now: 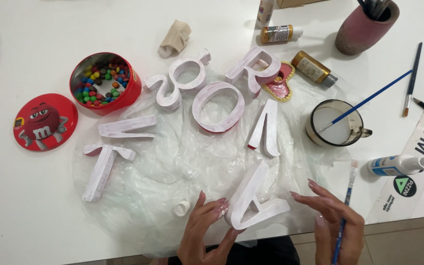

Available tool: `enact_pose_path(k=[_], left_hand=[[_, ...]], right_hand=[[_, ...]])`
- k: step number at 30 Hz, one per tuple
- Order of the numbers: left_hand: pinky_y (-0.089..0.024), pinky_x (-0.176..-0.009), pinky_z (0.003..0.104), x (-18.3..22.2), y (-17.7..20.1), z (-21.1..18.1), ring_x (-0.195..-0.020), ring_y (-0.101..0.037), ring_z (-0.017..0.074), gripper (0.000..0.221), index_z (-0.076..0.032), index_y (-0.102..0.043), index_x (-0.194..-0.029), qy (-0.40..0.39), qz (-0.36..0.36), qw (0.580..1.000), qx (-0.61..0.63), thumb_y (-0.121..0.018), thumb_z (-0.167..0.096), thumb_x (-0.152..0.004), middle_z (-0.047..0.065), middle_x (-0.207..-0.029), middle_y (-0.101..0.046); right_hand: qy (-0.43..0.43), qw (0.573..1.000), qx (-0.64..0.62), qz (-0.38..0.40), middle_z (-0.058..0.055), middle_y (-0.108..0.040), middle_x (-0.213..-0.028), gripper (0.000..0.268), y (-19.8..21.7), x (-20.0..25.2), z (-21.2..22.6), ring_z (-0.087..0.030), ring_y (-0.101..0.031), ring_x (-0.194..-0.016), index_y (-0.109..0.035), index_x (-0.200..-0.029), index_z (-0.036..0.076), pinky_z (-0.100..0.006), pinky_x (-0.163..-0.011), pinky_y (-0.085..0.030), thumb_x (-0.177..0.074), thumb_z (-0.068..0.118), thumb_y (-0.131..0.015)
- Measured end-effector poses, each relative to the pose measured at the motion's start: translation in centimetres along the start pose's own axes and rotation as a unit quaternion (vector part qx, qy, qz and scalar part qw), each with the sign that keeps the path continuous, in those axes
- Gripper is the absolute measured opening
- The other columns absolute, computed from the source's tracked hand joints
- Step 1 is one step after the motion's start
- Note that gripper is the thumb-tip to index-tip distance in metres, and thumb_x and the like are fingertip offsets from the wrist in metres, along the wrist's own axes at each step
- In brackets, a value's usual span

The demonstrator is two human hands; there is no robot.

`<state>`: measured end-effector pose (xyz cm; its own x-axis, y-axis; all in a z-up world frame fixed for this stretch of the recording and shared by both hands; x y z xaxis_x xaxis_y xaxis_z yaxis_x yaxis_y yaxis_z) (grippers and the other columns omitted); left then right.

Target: Painting the edges and surfaces of large 3D decorative letters using a paintbrush and white paint on a protected workspace.

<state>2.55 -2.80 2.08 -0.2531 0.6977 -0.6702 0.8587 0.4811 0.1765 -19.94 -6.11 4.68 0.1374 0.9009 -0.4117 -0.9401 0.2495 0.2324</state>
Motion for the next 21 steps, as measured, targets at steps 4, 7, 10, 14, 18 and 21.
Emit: enact_pose_path(k=[4,7,10,14,18,21], left_hand=[[-0.058,-0.123,0.064,0.3,0.0,0.3,-0.115,-0.083,0.0345,0.041,-0.002,-0.062,-0.132,-0.004,0.004,1.0,-0.007,-0.081,-0.008,-0.096,0.018,-0.124,-0.078],[-0.057,-0.124,0.062,0.6,0.2,-0.1,-0.119,-0.082,0.0333,0.041,-0.004,-0.061,-0.133,-0.028,0.031,0.999,-0.013,-0.08,-0.005,-0.097,0.016,-0.126,-0.079],[-0.066,-0.116,0.058,0.5,0.3,-0.8,-0.112,-0.085,0.032,0.034,-0.005,-0.065,-0.126,-0.037,0.015,0.999,-0.007,-0.08,-0.007,-0.096,0.014,-0.119,-0.082],[-0.066,-0.116,0.057,2.1,0.7,0.5,-0.114,-0.085,0.0317,0.053,-0.009,-0.06,-0.135,-0.061,0.043,0.997,-0.003,-0.089,-0.005,-0.091,0.013,-0.122,-0.081],[-0.067,-0.111,0.055,2.6,0.5,0.3,-0.109,-0.085,0.0245,0.037,-0.012,-0.059,-0.128,-0.134,0.0,0.99,-0.038,-0.08,-0.012,-0.098,0.009,-0.118,-0.081],[-0.068,-0.106,0.053,2.4,0.4,0.2,-0.105,-0.086,0.0228,0.024,-0.014,-0.061,-0.122,-0.145,-0.036,0.987,-0.062,-0.074,-0.018,-0.102,0.008,-0.112,-0.083]], right_hand=[[-0.058,0.996,0.005,-0.06,-0.025,-0.077,-0.11,0.022,3.1,0.7,-3.1,-0.042,-0.072,-0.14,-0.049,-0.12,0.004,-0.049,-0.125,-0.056,-0.111,-0.015,-0.043],[0.003,0.988,-0.147,-0.056,-0.026,-0.075,-0.129,0.026,5.1,2.1,-5.3,-0.037,-0.087,-0.092,-0.06,-0.123,0.005,-0.055,-0.088,-0.079,-0.115,0.029,-0.052],[0.045,0.988,-0.108,-0.102,-0.023,-0.076,-0.125,0.05,5.5,4.9,-6.0,-0.03,-0.084,-0.087,-0.051,-0.153,0.006,-0.034,-0.077,-0.076,-0.13,0.044,-0.029],[0.021,0.988,-0.088,-0.127,-0.024,-0.073,-0.11,0.056,6.3,5.5,-5.9,-0.03,-0.072,-0.073,-0.055,-0.147,0.007,-0.037,-0.074,-0.064,-0.123,0.056,-0.041],[0.086,0.976,-0.192,0.048,-0.013,-0.078,-0.097,0.046,8.4,1.4,-6.5,-0.023,-0.074,-0.068,-0.067,-0.136,0.009,-0.034,-0.061,-0.064,-0.126,0.05,-0.05],[0.086,0.944,-0.278,0.157,-0.012,-0.082,-0.083,0.03,6.0,1.1,-5.2,-0.023,-0.078,-0.064,-0.073,-0.125,0.01,-0.036,-0.058,-0.067,-0.119,0.038,-0.062]])
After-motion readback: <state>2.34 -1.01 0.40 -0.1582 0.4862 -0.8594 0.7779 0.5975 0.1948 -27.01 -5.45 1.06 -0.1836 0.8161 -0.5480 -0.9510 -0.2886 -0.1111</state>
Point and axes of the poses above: each hand's wrist, its own x-axis away from the middle knuckle, its own y-axis out of the back of the hand, z = x × y, the point moved 5 cm from there along -x, towards the middle knuckle
